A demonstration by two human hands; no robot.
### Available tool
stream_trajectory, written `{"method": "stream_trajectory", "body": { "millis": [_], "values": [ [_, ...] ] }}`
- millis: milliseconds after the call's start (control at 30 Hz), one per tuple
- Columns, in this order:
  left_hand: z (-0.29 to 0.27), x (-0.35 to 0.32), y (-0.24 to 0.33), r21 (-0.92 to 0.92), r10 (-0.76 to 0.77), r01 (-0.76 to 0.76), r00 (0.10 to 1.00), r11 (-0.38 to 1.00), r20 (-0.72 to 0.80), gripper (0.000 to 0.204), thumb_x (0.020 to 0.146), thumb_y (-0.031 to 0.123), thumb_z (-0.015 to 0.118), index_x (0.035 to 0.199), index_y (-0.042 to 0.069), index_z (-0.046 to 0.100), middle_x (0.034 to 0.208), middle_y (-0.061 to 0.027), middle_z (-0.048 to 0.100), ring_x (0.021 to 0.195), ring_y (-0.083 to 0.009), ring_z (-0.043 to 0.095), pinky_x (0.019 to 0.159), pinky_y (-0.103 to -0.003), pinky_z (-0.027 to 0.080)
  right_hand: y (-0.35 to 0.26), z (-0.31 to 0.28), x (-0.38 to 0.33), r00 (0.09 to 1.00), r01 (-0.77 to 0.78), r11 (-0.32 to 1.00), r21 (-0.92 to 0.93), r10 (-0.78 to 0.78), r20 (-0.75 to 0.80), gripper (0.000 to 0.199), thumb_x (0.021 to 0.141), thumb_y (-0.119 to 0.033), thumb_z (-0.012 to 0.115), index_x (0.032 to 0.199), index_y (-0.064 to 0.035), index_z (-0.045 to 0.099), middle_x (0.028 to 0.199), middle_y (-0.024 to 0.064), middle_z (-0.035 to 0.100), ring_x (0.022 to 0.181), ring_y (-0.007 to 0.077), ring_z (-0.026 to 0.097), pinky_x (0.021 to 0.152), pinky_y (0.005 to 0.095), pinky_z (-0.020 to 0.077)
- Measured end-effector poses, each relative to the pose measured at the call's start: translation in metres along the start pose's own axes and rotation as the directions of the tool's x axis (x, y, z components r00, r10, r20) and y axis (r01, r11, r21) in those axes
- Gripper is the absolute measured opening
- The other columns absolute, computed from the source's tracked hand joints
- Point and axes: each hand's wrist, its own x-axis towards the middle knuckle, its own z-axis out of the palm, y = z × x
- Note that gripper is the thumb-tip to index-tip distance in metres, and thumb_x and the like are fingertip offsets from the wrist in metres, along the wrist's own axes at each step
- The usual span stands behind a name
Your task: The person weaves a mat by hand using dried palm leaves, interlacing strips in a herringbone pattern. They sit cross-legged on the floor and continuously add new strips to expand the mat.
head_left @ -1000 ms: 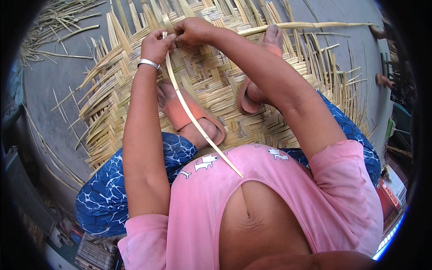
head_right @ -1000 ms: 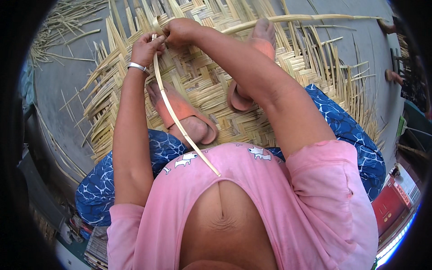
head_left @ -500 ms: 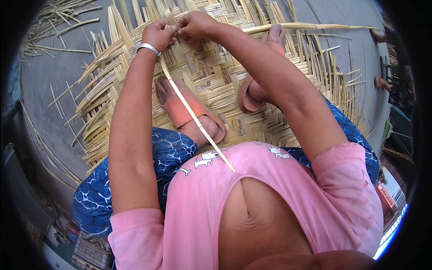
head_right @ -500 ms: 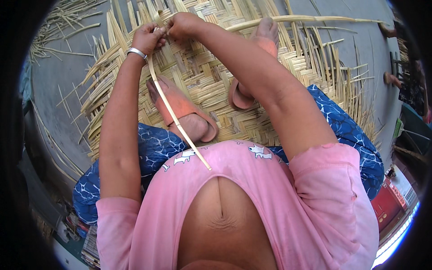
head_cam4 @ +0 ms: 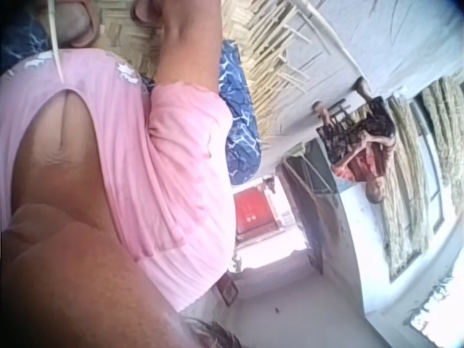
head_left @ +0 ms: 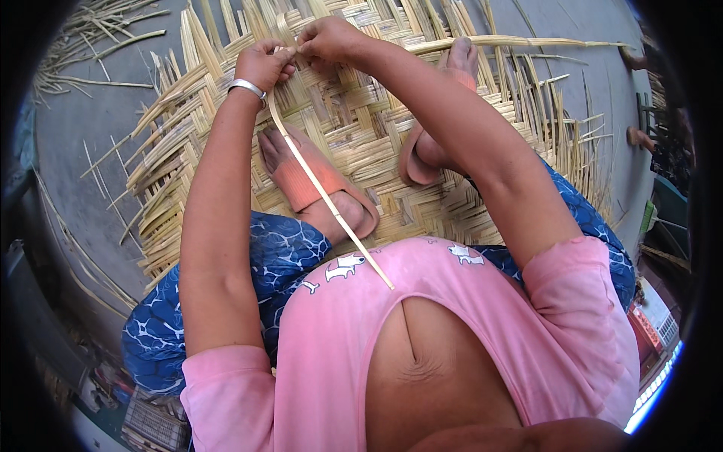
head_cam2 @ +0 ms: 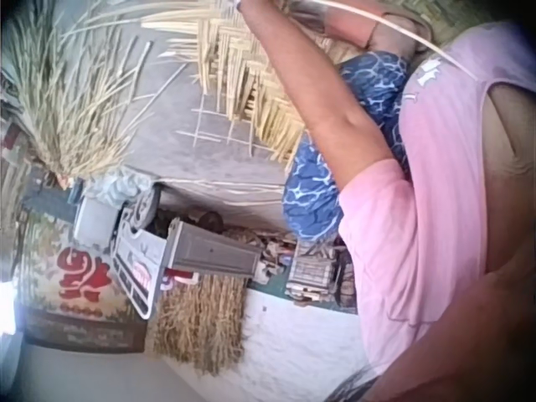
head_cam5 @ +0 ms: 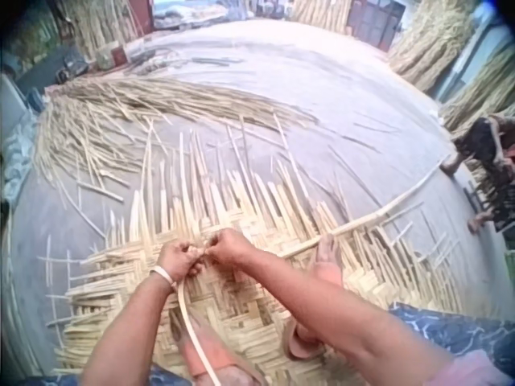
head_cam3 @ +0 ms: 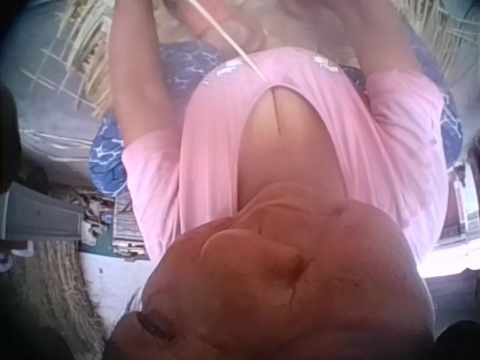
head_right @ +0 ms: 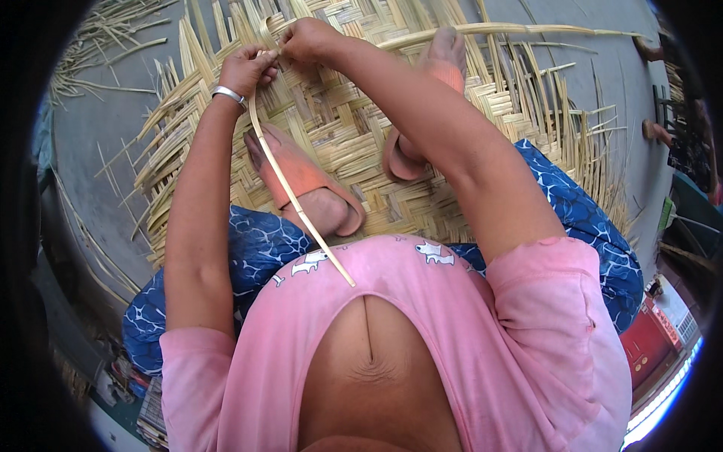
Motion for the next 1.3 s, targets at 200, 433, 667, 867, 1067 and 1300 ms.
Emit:
{"method": "stream_trajectory", "body": {
  "millis": [200, 433, 667, 867, 1067, 1300],
  "values": [
    [-0.004, 0.008, -0.006, 0.297, 0.064, -0.071, 0.997, 0.952, 0.031, 0.014, 0.081, 0.016, 0.061, 0.088, 0.004, 0.063, 0.070, -0.0047, 0.062, 0.056, -0.0118, 0.056, 0.052, -0.025, 0.046, -0.034, -0.010, -0.012, 0.990, -0.124, 0.987, 0.105, 0.116, 0.078, 0.014, 0.080, -0.015, 0.062, 0.087, -0.0031, 0.063, 0.067, 0.0038, 0.061, 0.057, 0.0112, 0.058, 0.053, 0.0243, 0.0470],
    [-0.003, 0.008, -0.015, 0.511, 0.207, -0.169, 0.978, 0.843, -0.016, 0.019, 0.076, 0.022, 0.062, 0.085, 0.005, 0.065, 0.069, -0.0064, 0.062, 0.062, -0.0157, 0.057, 0.060, -0.030, 0.046, -0.021, -0.003, 0.002, 1.000, -0.023, 1.000, -0.006, 0.023, 0.009, 0.013, 0.068, -0.015, 0.064, 0.078, -0.0074, 0.066, 0.065, 0.0063, 0.063, 0.054, 0.0152, 0.059, 0.053, 0.0290, 0.0479],
    [0.005, -0.007, -0.005, 0.642, 0.201, -0.147, 0.979, 0.753, -0.012, 0.021, 0.074, 0.023, 0.063, 0.084, 0.004, 0.065, 0.071, -0.0103, 0.064, 0.063, -0.0179, 0.059, 0.064, -0.031, 0.047, -0.011, 0.000, -0.003, 0.995, 0.075, 0.961, -0.264, -0.090, -0.044, 0.019, 0.063, -0.022, 0.063, 0.077, -0.0103, 0.068, 0.068, 0.0083, 0.065, 0.065, 0.0230, 0.062, 0.063, 0.0317, 0.0491],
    [-0.005, 0.007, -0.020, 0.009, 0.033, -0.033, 0.999, 0.999, -0.017, 0.015, 0.079, 0.015, 0.064, 0.085, 0.002, 0.064, 0.066, -0.0032, 0.061, 0.050, -0.0090, 0.055, 0.048, -0.024, 0.045, -0.016, 0.001, 0.006, 0.997, -0.070, 0.998, 0.010, 0.069, 0.029, 0.010, 0.076, -0.012, 0.062, 0.079, -0.0023, 0.064, 0.065, 0.0048, 0.062, 0.054, 0.0121, 0.058, 0.051, 0.0251, 0.0479],
    [0.001, 0.005, -0.008, 0.124, -0.024, 0.026, 1.000, 0.992, -0.020, 0.014, 0.079, 0.016, 0.063, 0.084, 0.003, 0.064, 0.065, -0.0025, 0.061, 0.049, -0.0091, 0.055, 0.047, -0.024, 0.045, -0.018, 0.000, 0.007, 0.996, -0.085, 0.994, -0.062, 0.084, -0.012, 0.006, 0.072, -0.009, 0.061, 0.071, -0.0035, 0.063, 0.060, 0.0041, 0.060, 0.052, 0.0107, 0.057, 0.049, 0.0242, 0.0462],
    [0.002, 0.014, -0.021, 0.500, 0.108, -0.044, 0.989, 0.865, -0.100, 0.019, 0.070, 0.024, 0.059, 0.080, 0.009, 0.066, 0.076, -0.0139, 0.065, 0.070, -0.0248, 0.063, 0.068, -0.033, 0.049, -0.027, 0.006, -0.007, 0.994, -0.082, 0.934, -0.349, 0.049, -0.102, 0.021, 0.064, -0.018, 0.061, 0.081, -0.0105, 0.069, 0.086, 0.0151, 0.066, 0.084, 0.0300, 0.063, 0.074, 0.0362, 0.0497]
  ]
}}
